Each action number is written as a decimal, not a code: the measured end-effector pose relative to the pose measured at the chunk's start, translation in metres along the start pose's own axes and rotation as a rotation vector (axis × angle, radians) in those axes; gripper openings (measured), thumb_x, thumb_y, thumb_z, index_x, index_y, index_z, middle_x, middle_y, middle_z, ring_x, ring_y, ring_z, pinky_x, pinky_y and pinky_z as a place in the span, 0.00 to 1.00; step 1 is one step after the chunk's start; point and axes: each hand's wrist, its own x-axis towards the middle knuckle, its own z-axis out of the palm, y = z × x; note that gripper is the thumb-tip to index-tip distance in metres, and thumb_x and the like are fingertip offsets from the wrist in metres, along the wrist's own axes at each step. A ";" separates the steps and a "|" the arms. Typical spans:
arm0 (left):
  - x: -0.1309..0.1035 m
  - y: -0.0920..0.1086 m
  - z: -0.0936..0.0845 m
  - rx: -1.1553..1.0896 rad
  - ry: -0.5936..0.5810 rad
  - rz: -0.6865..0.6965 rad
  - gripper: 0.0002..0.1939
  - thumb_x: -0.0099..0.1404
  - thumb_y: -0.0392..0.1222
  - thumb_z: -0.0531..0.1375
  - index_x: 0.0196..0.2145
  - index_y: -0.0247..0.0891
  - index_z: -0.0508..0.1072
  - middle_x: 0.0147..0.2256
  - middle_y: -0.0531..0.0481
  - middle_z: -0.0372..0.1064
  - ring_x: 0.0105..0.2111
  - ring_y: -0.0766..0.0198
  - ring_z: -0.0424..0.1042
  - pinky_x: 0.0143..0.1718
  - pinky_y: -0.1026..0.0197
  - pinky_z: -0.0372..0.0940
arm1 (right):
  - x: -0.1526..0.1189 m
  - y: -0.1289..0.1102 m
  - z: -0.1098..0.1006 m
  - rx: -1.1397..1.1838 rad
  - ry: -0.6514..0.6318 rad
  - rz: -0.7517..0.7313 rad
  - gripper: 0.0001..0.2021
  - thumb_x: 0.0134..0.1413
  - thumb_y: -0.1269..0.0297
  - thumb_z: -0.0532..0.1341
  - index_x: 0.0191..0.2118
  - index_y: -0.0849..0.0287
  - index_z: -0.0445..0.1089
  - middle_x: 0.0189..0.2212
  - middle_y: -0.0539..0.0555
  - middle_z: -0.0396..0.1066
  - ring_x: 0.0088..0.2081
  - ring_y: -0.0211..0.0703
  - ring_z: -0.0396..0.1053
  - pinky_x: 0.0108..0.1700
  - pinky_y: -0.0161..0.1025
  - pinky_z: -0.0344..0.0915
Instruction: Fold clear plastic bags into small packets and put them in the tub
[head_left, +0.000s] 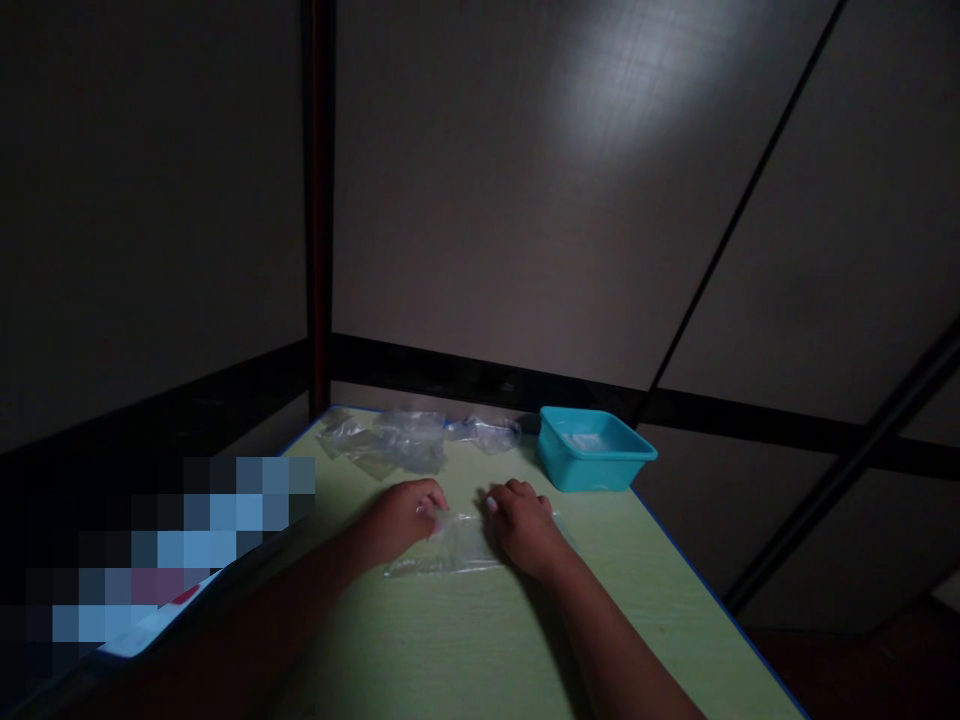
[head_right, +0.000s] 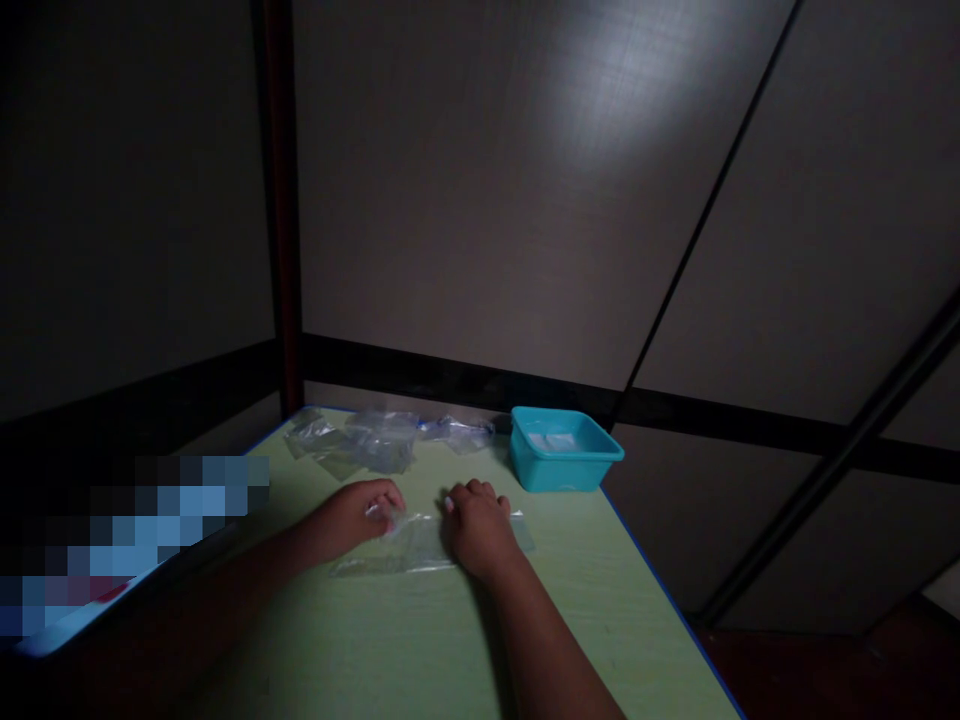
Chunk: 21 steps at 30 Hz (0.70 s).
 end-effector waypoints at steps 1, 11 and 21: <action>0.000 0.001 -0.001 -0.003 -0.015 -0.013 0.09 0.48 0.34 0.56 0.30 0.35 0.70 0.26 0.53 0.65 0.29 0.64 0.66 0.30 0.66 0.59 | 0.000 0.000 0.000 0.000 0.004 -0.004 0.13 0.60 0.60 0.45 0.39 0.55 0.65 0.37 0.54 0.63 0.42 0.43 0.57 0.37 0.39 0.48; 0.001 -0.002 -0.001 0.068 0.012 0.022 0.05 0.47 0.33 0.55 0.25 0.36 0.69 0.25 0.54 0.63 0.30 0.64 0.65 0.31 0.66 0.59 | -0.004 -0.009 -0.006 0.116 -0.016 -0.088 0.16 0.56 0.68 0.47 0.48 0.49 0.63 0.43 0.53 0.65 0.47 0.44 0.57 0.45 0.42 0.48; -0.001 0.003 -0.003 0.169 0.027 0.092 0.08 0.46 0.30 0.56 0.25 0.36 0.72 0.29 0.52 0.66 0.33 0.64 0.66 0.36 0.66 0.60 | -0.002 -0.009 0.001 0.249 -0.221 -0.271 0.34 0.42 0.78 0.49 0.54 0.35 0.55 0.61 0.45 0.45 0.62 0.42 0.38 0.55 0.61 0.26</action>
